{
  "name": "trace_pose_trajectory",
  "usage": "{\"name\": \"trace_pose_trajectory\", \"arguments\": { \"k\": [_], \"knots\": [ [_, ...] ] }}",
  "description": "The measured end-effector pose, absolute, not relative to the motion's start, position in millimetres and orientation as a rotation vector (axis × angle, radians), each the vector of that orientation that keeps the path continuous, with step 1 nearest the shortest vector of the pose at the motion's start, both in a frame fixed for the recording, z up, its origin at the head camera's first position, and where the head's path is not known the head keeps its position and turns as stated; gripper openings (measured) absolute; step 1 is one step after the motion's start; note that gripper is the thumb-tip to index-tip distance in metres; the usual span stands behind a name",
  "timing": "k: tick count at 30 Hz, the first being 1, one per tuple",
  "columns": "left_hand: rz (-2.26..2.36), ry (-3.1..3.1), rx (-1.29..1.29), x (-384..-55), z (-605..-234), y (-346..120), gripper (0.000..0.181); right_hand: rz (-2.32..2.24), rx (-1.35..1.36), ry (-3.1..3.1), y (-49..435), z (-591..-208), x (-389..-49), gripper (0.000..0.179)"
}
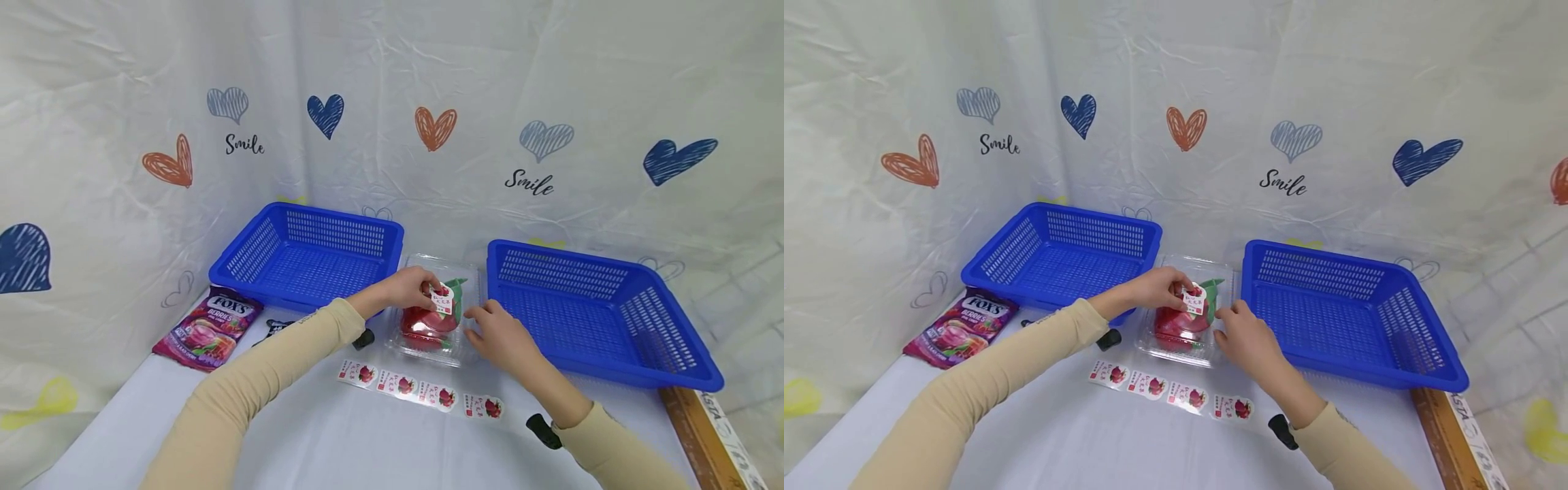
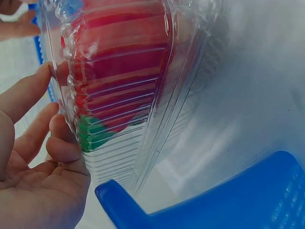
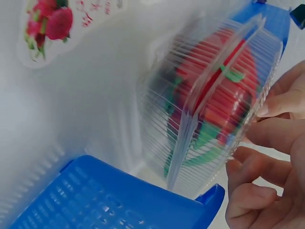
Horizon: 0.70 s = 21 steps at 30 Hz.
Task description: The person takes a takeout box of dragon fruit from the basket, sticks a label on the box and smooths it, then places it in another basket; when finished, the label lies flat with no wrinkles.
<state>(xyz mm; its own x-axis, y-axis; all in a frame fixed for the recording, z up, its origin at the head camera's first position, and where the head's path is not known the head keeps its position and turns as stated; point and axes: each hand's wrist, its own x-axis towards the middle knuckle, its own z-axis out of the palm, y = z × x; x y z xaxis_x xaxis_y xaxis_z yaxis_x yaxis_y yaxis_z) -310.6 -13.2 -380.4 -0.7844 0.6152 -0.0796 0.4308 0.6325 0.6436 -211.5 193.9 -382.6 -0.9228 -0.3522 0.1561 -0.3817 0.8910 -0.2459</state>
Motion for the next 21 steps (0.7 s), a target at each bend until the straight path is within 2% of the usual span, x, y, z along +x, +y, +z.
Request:
{"name": "trace_pose_trajectory", "arguments": {
  "k": [21],
  "knots": [
    [0.904,2.555,0.885,-308.3,-380.5,-15.7,0.035,0.453,0.469,-3.068,198.1,-394.8,-185.5,0.04]
  ]
}}
